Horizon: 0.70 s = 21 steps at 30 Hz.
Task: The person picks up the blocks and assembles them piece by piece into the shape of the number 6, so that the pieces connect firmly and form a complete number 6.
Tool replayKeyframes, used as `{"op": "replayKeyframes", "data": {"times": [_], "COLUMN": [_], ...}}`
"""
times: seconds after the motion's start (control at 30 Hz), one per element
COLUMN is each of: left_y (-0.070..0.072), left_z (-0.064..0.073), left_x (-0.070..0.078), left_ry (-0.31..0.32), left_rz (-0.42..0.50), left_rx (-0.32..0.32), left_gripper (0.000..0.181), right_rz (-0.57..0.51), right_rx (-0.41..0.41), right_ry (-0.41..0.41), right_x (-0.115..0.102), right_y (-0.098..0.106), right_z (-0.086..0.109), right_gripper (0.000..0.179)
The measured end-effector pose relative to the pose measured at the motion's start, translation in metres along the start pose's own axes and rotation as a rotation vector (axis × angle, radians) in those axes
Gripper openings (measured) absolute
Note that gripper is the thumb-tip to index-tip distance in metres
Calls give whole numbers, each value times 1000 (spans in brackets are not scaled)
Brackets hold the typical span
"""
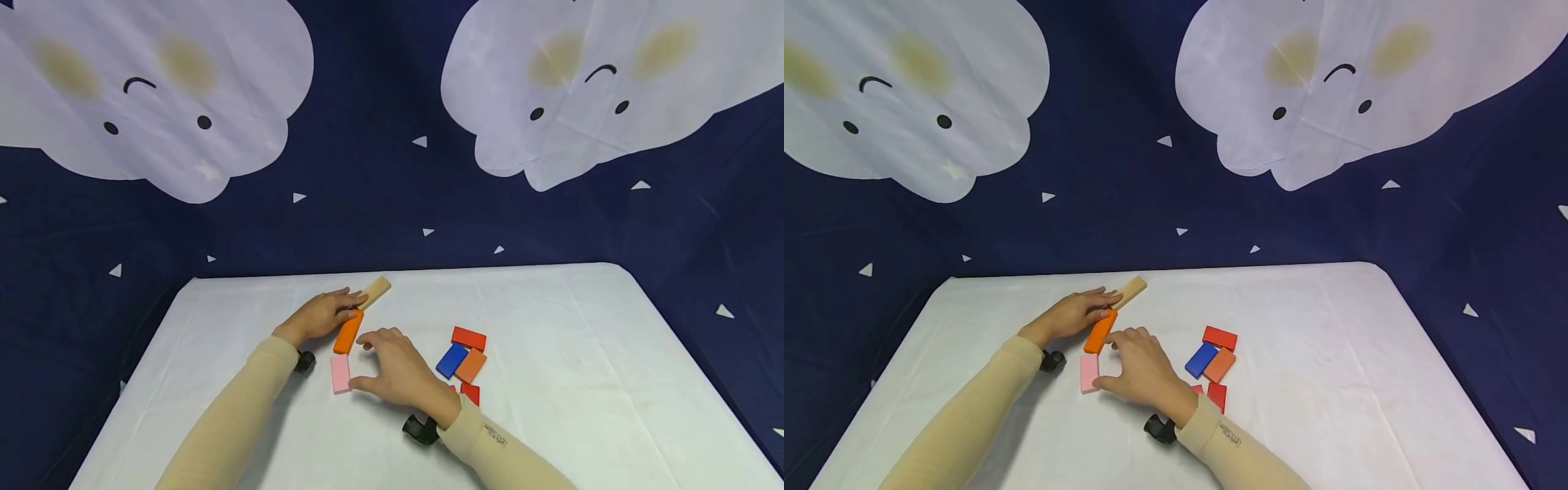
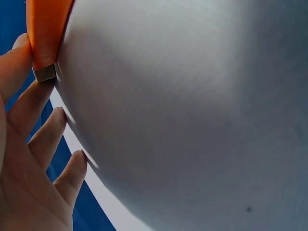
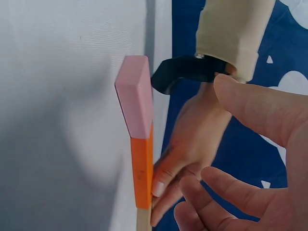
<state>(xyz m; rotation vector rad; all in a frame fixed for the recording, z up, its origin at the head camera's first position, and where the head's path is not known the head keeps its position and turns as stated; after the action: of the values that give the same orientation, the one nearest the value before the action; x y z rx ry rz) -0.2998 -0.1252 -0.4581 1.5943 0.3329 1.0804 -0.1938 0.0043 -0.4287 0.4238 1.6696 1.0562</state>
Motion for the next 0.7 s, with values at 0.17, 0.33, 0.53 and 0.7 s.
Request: {"op": "replayKeyframes", "data": {"times": [0.17,0.33,0.53,0.7], "left_y": [-3,-5,-4,-3], "left_z": [1,1,1,0], "left_x": [0,0,1,1], "left_ry": [2,9,12,15], "left_rz": [-5,-1,-16,-23], "left_rx": [0,-6,-10,-9], "left_gripper": [46,46,46,46], "right_rz": [-35,-56,-86,-74], "right_rx": [1,44,99,125], "right_ry": [-16,-31,-70,-97], "right_x": [8,21,37,49], "right_y": [12,28,47,56], "right_z": [12,23,35,48], "right_gripper": [59,57,56,57]}}
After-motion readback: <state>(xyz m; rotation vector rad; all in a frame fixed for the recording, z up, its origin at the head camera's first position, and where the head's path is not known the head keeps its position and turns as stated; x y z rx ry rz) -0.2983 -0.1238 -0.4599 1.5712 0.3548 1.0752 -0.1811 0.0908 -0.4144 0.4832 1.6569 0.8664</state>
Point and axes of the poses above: each hand's wrist, its own z-axis away from the middle knuckle, its own y-axis out of the back of the hand, x = y × z, the point moved 8 cm from there along -z, towards the middle knuckle, and after that the axes turned 7 degrees about -y, right-handed, at the moved point
